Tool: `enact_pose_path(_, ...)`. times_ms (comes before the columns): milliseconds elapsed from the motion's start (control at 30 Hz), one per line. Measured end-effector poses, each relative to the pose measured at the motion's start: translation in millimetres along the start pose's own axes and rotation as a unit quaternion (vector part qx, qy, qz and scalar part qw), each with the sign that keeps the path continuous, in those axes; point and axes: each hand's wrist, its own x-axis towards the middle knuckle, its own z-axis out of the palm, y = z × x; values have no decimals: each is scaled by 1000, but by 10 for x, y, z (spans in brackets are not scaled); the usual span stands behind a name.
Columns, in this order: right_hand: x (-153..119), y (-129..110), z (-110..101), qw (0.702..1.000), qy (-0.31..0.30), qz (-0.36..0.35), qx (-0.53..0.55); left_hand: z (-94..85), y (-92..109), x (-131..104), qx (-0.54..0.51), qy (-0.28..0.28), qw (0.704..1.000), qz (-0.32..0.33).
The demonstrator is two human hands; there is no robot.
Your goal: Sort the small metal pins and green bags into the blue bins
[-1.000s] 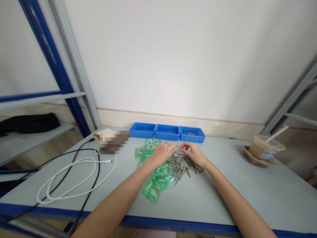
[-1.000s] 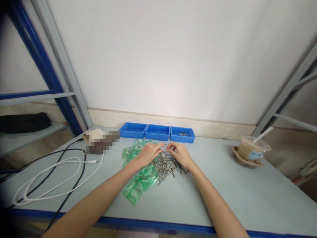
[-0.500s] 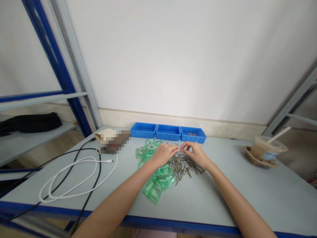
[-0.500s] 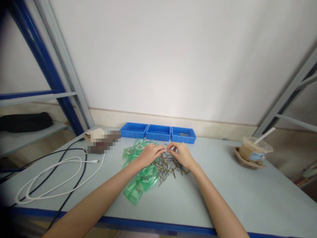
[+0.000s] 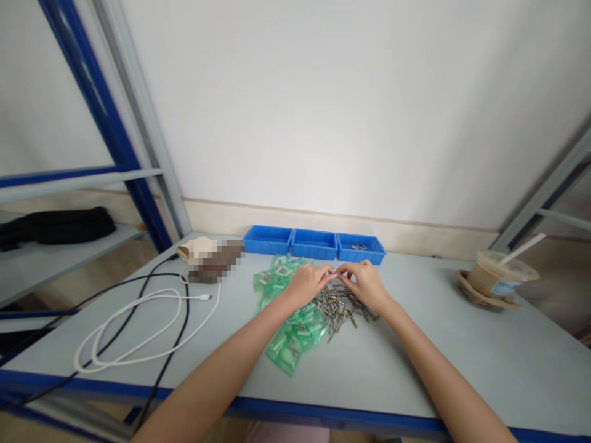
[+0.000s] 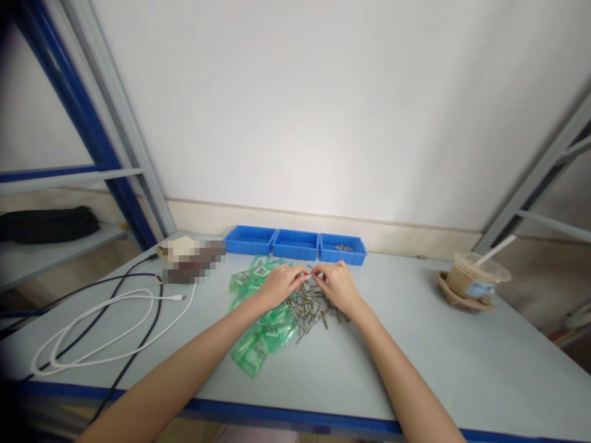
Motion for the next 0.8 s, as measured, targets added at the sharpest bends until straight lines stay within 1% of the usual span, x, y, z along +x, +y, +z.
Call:
enact_pose_path(167,3,8,13,1000,-1,0,5,-12,8,8,8,-8,1000,-6)
enact_pose_path(367,15,-6,50,999,0,-8,33,-15,0,12,-12,-7,1000,-12)
enact_pose_path(533,11,-19,50,1000,2,-3,19,12,-11,6,-7,0,1000,-23)
enact_pose_path(700,2,-21,56,1000,3,-6,12,22,-27,6,-8,-1,1000,-14)
enact_pose_path(800,0,-22,52,1000,-1,-9,19,12,-27,8,-8,-17,1000,0)
